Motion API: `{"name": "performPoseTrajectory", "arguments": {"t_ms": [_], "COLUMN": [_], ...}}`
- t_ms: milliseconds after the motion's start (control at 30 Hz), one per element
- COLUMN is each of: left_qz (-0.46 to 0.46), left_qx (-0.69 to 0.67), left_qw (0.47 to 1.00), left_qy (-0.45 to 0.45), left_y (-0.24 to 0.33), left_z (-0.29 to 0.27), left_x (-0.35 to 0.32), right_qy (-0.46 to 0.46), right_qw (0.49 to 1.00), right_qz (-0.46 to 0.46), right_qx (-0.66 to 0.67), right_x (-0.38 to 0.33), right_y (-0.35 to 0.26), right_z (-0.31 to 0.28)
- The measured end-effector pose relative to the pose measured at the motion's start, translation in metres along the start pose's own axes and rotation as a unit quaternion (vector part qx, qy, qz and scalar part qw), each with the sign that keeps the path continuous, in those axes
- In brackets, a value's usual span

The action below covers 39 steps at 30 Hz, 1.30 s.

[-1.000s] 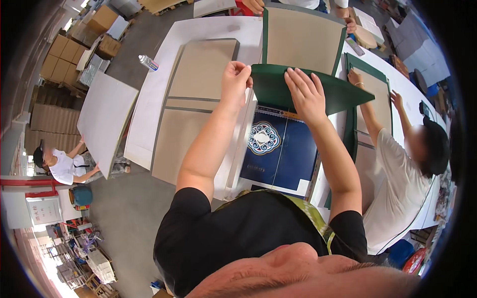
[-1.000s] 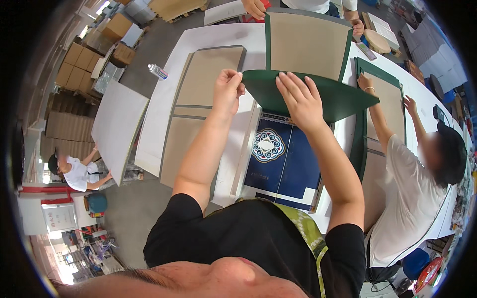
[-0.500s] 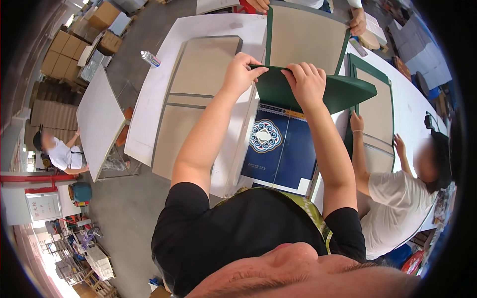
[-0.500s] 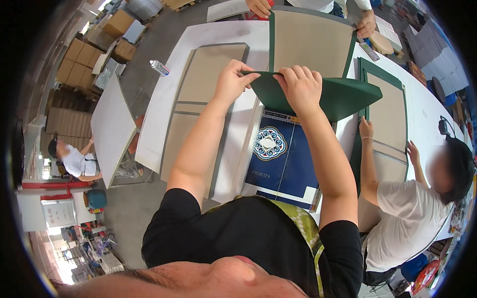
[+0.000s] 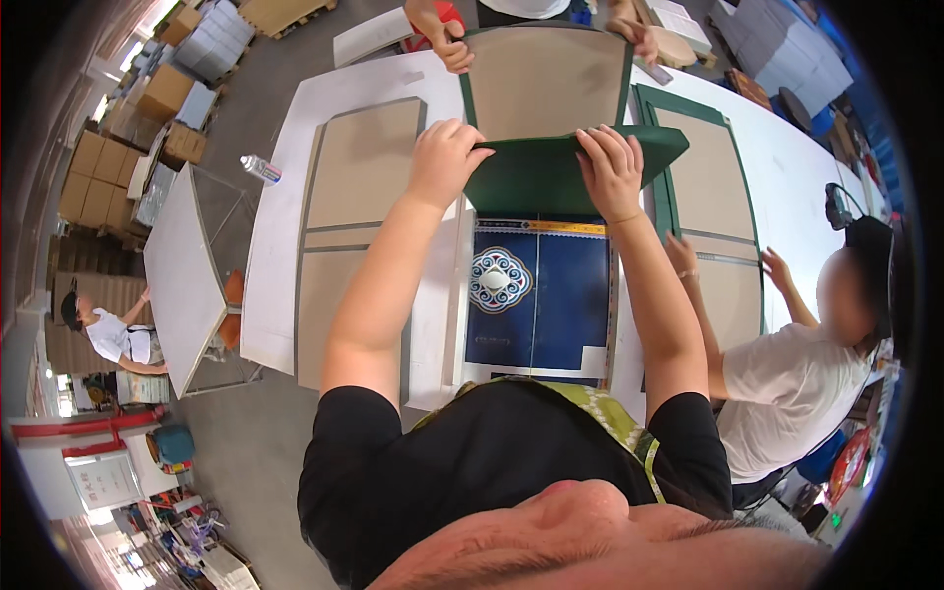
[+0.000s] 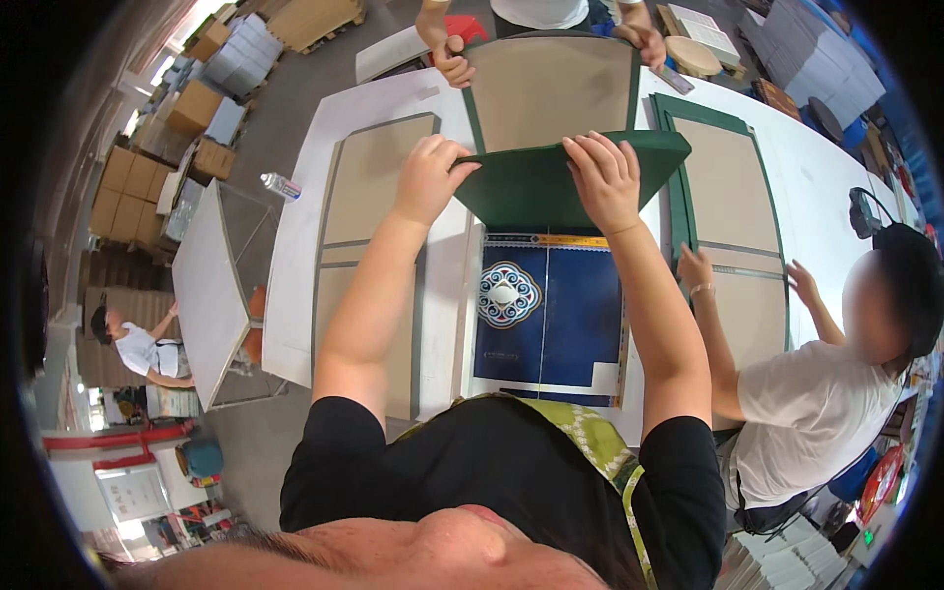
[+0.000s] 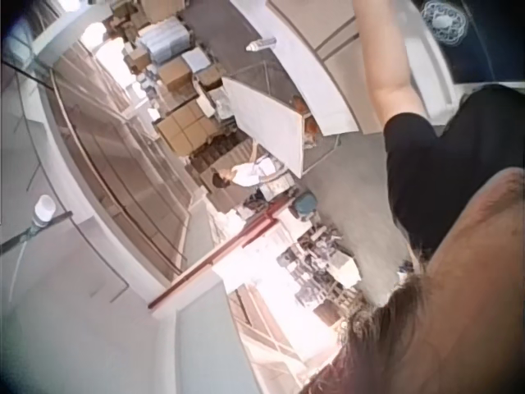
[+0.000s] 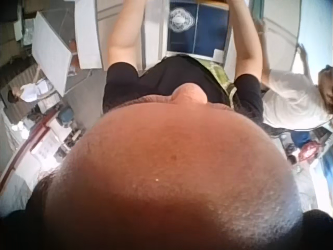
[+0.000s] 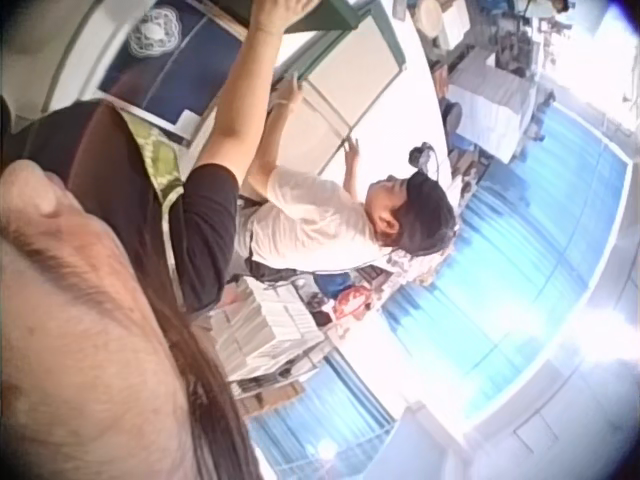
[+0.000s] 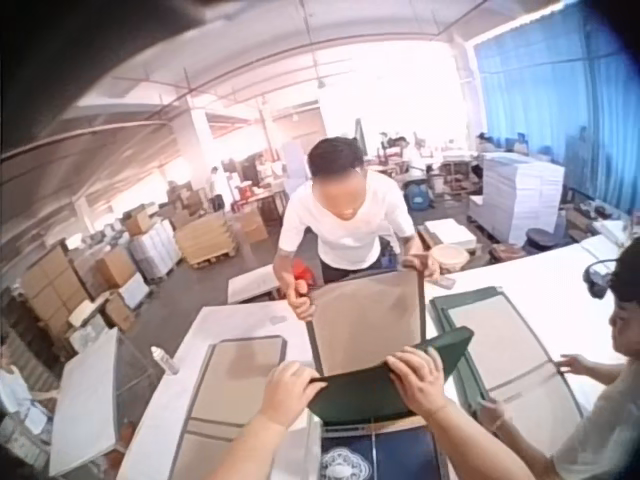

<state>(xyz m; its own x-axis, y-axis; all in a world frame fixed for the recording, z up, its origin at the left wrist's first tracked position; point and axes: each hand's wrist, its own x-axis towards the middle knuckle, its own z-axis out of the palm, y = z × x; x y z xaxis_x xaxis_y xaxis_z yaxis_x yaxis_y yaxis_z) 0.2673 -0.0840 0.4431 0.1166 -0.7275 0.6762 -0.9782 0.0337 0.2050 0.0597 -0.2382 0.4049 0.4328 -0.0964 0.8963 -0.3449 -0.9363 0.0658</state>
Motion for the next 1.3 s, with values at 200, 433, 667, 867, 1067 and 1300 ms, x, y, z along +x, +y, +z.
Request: {"name": "performPoseTrajectory", "arguments": {"t_ms": [200,433,667,867,1067,1300], "left_qz": [-0.006,0.032,0.023,0.031,0.031,0.073], "left_qx": [0.185,0.040,0.054,0.099,0.115,0.099], "left_qw": [0.983,0.998,0.995,0.986,0.956,0.926], "left_qy": [-0.014,-0.037,-0.076,-0.130,-0.267,-0.357], "left_y": [0.044,0.073,0.071,0.065,0.074,0.108], "left_z": [-0.010,0.050,0.055,0.043,0.024,0.002], "left_x": [0.026,0.048,0.055,0.052,0.051,-0.021], "right_qy": [-0.042,-0.057,-0.054,-0.264,-0.201,-0.086], "right_qw": [0.996,0.996,0.996,0.898,0.712,0.886], "right_qz": [0.066,0.020,0.066,0.220,0.417,0.389], "right_qx": [0.029,0.069,0.028,0.275,0.529,0.236], "right_x": [0.018,0.008,-0.009,0.000,-0.063,-0.112], "right_y": [0.011,0.043,0.083,0.116,0.135,0.061], "right_z": [-0.009,-0.021,-0.051,-0.077,-0.070,-0.131]}}
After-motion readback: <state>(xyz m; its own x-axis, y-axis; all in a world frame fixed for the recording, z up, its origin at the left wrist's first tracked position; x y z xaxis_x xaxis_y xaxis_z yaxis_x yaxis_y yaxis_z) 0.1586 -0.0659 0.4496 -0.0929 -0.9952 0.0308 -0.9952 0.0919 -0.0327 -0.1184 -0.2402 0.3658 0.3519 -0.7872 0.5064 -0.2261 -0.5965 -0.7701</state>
